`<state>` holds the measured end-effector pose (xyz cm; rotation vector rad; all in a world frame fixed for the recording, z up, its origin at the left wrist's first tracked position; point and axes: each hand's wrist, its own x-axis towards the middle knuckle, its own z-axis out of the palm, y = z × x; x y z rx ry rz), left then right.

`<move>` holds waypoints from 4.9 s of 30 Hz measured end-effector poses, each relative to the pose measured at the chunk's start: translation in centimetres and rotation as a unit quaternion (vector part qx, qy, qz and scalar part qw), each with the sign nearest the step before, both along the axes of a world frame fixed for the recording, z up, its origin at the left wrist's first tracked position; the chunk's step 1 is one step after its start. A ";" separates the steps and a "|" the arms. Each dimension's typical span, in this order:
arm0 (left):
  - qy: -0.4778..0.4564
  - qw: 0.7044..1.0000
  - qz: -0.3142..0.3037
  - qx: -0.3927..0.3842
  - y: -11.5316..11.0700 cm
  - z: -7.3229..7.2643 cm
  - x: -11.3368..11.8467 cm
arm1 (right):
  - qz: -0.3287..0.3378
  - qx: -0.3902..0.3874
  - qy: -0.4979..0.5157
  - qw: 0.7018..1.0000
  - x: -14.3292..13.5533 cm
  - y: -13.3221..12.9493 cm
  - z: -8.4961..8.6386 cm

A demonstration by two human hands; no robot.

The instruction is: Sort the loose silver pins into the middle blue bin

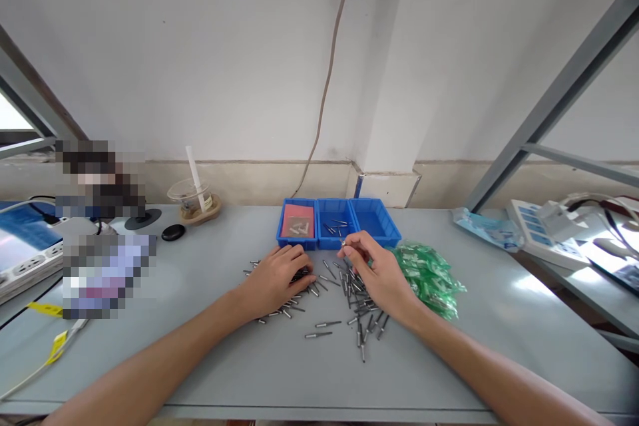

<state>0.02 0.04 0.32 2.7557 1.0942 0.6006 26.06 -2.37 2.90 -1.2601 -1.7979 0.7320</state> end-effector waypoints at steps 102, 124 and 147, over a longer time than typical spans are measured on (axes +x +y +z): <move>-0.005 1.000 0.003 0.010 0.0 -0.1 -0.1 | 0.143 -0.269 0.345 0.888 0.1 0.5 0.7; -0.014 1.000 0.000 0.007 -0.1 -0.1 0.0 | 0.017 0.128 -0.118 0.985 -0.1 -0.4 0.0; -0.010 1.000 0.001 -0.007 -0.1 0.0 0.0 | 0.152 -0.232 0.229 0.933 -0.2 0.1 0.1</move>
